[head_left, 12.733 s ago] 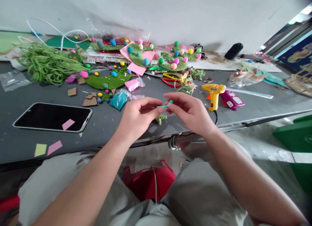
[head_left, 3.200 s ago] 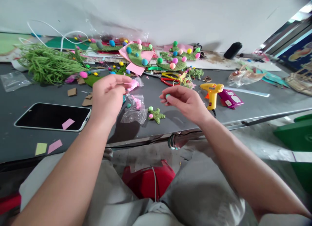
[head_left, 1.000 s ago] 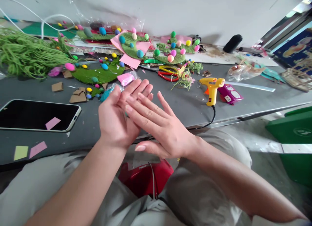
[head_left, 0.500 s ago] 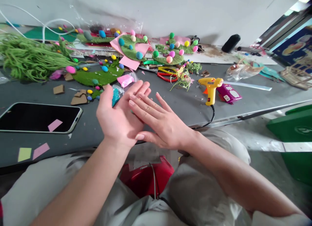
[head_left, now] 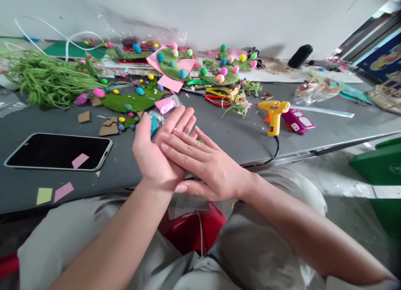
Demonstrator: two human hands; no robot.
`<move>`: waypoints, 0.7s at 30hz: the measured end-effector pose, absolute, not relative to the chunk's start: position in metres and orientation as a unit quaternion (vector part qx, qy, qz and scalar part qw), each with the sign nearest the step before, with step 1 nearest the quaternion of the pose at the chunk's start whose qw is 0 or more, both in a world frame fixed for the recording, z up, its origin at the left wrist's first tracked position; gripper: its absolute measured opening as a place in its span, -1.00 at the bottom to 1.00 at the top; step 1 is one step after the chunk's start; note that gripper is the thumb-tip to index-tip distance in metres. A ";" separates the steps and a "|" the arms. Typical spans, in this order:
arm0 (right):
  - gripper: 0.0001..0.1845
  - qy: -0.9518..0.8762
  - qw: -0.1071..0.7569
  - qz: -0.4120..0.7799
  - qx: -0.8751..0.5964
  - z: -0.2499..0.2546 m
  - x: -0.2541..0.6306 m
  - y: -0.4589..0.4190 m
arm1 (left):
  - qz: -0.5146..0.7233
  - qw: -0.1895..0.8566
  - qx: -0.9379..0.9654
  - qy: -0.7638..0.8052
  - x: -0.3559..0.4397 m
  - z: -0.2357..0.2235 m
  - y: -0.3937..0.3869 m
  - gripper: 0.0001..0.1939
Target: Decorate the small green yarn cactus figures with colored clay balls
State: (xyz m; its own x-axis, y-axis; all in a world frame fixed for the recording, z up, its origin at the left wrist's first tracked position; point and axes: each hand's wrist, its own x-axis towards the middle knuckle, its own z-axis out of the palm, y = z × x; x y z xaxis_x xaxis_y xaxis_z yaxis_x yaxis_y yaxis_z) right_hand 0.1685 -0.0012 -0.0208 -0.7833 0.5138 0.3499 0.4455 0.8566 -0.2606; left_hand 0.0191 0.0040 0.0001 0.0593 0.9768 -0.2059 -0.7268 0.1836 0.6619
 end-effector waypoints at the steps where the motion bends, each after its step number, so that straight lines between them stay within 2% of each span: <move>1: -0.12 -0.938 0.211 0.082 -0.263 -0.021 0.169 -0.001 | 0.603 0.707 0.191 0.316 0.019 0.000 0.004 -0.31; 7: -0.17 -0.939 0.199 0.099 -0.261 -0.019 0.170 -0.002 | 0.636 0.685 0.200 0.296 0.014 0.001 0.005 -0.38; 21: -0.18 -0.936 0.209 0.097 -0.267 -0.019 0.163 0.000 | 0.607 0.709 0.198 0.299 0.008 0.003 0.008 -0.25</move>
State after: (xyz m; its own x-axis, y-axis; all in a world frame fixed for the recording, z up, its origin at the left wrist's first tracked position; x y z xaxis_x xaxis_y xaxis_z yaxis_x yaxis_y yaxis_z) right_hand 0.1634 -0.0004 -0.0190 -0.7699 0.5405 0.3394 0.4590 0.8384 -0.2939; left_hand 0.0084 0.0083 0.0026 0.0849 0.9794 -0.1831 -0.7423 0.1848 0.6441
